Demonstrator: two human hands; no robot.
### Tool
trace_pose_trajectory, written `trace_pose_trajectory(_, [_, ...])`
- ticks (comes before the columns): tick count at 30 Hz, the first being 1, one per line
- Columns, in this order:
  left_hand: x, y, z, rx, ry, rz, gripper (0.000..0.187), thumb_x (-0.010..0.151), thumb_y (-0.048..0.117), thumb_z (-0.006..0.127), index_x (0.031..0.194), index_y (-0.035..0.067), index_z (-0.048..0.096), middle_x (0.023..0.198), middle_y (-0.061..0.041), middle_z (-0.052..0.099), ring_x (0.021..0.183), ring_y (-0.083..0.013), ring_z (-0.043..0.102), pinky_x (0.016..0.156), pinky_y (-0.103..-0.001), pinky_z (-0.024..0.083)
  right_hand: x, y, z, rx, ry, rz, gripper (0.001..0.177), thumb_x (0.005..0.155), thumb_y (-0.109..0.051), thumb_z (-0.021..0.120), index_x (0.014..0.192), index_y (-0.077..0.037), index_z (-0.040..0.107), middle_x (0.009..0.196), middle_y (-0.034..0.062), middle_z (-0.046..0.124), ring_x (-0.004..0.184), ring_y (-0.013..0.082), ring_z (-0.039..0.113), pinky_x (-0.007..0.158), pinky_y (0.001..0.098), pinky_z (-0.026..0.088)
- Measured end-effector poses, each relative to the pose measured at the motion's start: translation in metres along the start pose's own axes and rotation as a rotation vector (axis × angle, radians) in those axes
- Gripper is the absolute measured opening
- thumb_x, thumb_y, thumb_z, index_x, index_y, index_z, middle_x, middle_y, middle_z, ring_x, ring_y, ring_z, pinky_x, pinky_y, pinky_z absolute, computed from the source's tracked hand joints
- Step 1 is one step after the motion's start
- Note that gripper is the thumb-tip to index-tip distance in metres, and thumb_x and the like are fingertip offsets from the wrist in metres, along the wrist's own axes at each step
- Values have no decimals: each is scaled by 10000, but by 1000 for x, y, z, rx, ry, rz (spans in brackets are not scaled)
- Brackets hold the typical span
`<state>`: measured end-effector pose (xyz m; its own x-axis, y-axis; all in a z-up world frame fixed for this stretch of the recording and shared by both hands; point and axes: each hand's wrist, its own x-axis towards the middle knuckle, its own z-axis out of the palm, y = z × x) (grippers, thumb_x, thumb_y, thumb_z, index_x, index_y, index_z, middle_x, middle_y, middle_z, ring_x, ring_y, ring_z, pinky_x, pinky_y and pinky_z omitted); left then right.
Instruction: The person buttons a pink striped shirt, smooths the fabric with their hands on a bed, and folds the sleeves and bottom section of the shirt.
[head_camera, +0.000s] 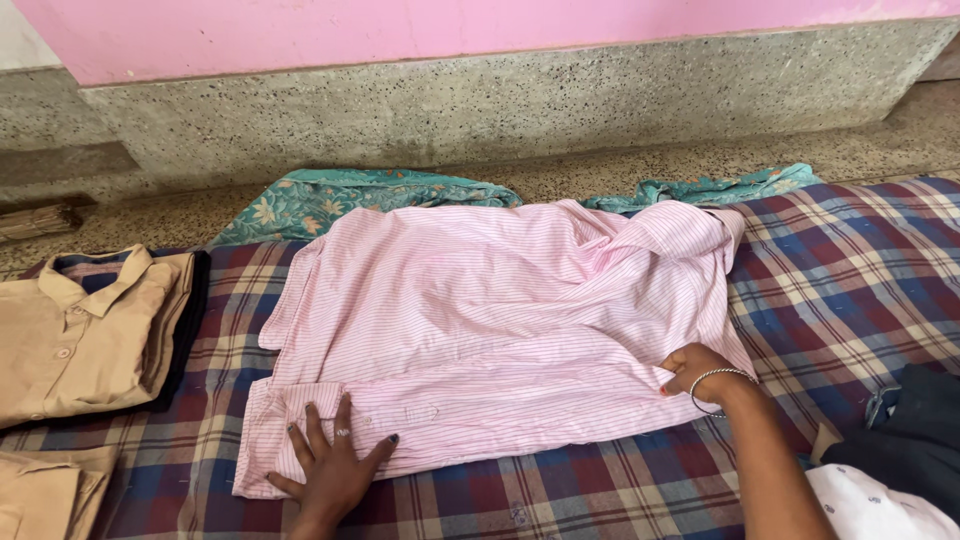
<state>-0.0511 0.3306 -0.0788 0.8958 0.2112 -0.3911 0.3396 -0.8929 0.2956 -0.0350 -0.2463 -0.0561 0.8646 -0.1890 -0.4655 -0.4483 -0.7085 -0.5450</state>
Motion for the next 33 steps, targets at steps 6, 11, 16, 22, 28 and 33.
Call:
trace_pose_trajectory(6, [-48, 129, -21, -353, 266, 192, 509, 840, 347, 750, 1246, 74, 610, 1659, -190, 154, 1474, -384, 262, 1123, -667, 245, -10, -12, -11, -14, 125, 65, 469, 641, -27, 900, 1100, -36, 803, 1092, 159, 805, 1029, 247, 760, 970, 357, 538])
trace_pose_trajectory(11, [-66, 260, 13, -385, 221, 760, 270, 933, 197, 697, 1197, 142, 698, 1522, -112, 461, 1460, -321, 391, 1211, -584, 274, -35, -29, -18, -41, 102, 82, 272, 672, -45, 885, 940, -45, 845, 973, 144, 839, 941, 254, 769, 909, 374, 565])
trace_pose_trajectory(16, [-74, 343, 39, -153, -13, 947, 347, 811, 262, 765, 1152, 202, 746, 1626, -51, 326, 1521, -316, 143, 1119, -752, 31, -51, -38, -25, -9, 76, 131, 239, 673, -33, 901, 906, -67, 858, 964, 117, 830, 958, 218, 751, 916, 365, 550])
trace_pose_trajectory(22, [-61, 358, 50, -280, -106, 722, 177, 935, 283, 662, 1051, 183, 751, 1432, 3, 530, 1467, -228, 407, 1218, -738, 95, -44, -20, -30, 57, 108, 177, 333, 682, -54, 904, 1003, -111, 832, 1078, 128, 825, 1046, 257, 751, 957, 390, 555])
trace_pose_trajectory(28, [-67, 348, 51, -459, 387, 971, 257, 928, 166, 618, 1147, 33, 641, 1357, -204, 491, 1404, -422, 359, 1064, -772, 127, -50, -33, -31, -115, 306, 412, 410, 791, -249, 878, 1192, -271, 794, 1291, 27, 712, 1263, 282, 600, 1088, 457, 422])
trace_pose_trajectory(33, [-87, 318, 35, -250, 172, 965, 231, 1065, 276, 526, 1208, 117, 616, 1314, -87, 600, 1332, -276, 522, 1187, -538, 359, -37, -14, -22, -40, 245, 328, 367, 832, -436, 830, 1120, -209, 852, 1174, 78, 795, 1182, 275, 673, 1104, 370, 440])
